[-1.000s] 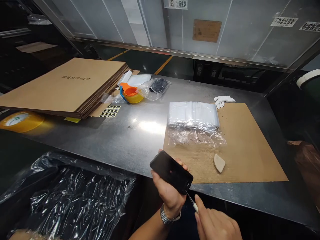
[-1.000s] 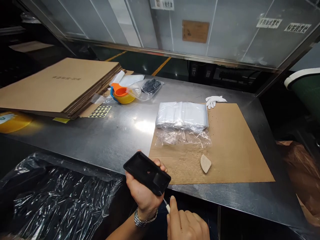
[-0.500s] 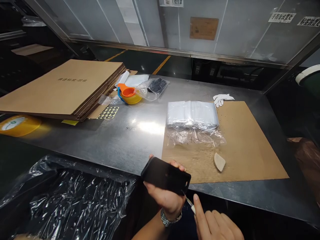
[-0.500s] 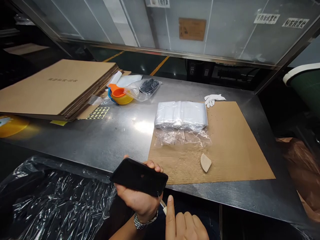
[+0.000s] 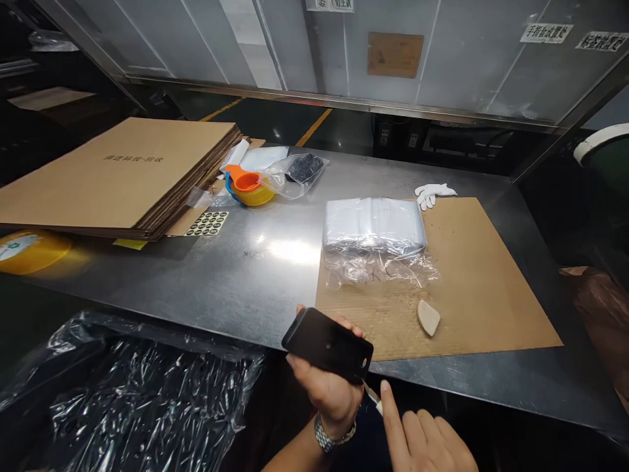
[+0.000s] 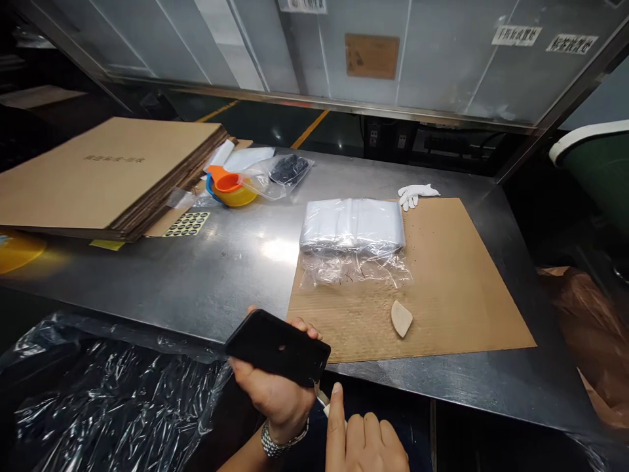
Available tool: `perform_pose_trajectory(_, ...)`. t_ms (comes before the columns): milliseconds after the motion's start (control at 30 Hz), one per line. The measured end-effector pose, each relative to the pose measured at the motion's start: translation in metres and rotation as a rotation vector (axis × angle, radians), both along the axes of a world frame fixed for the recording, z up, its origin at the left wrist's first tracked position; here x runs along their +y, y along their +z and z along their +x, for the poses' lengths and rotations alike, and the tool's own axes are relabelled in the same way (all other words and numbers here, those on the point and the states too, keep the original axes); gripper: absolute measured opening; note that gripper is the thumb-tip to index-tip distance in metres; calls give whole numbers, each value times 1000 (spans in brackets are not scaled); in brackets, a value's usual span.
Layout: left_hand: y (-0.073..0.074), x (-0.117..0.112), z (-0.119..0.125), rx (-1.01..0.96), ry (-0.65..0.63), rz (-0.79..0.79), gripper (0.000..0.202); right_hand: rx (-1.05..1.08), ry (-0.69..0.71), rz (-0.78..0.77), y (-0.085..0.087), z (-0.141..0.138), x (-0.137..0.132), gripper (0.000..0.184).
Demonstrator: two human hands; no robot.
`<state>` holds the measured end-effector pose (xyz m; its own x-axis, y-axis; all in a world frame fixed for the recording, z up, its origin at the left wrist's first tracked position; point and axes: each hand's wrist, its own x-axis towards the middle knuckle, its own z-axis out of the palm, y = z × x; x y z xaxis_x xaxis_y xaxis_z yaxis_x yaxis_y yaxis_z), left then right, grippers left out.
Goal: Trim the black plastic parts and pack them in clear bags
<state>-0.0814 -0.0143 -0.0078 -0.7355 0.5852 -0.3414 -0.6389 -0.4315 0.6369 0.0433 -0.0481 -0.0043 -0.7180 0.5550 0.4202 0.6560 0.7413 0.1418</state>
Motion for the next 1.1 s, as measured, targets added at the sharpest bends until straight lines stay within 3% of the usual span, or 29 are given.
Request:
perform_pose_trajectory(233,-9,-1,-7,-104,-209,-177,50,-5,-7,35,2,16,24,33)
perform_pose_trajectory(467,0,2,-11,-286,-391,-218,52,141,70,-314,-4,29,30,34)
perform_pose_trajectory(600,3,2,-11,-332,-458,-227,55,80,58,-252,-5,33,26,31)
perform_pose_trajectory(1100,5,-2,-6,-229,-434,-206,50,14,5,-211,-2,31,20,31)
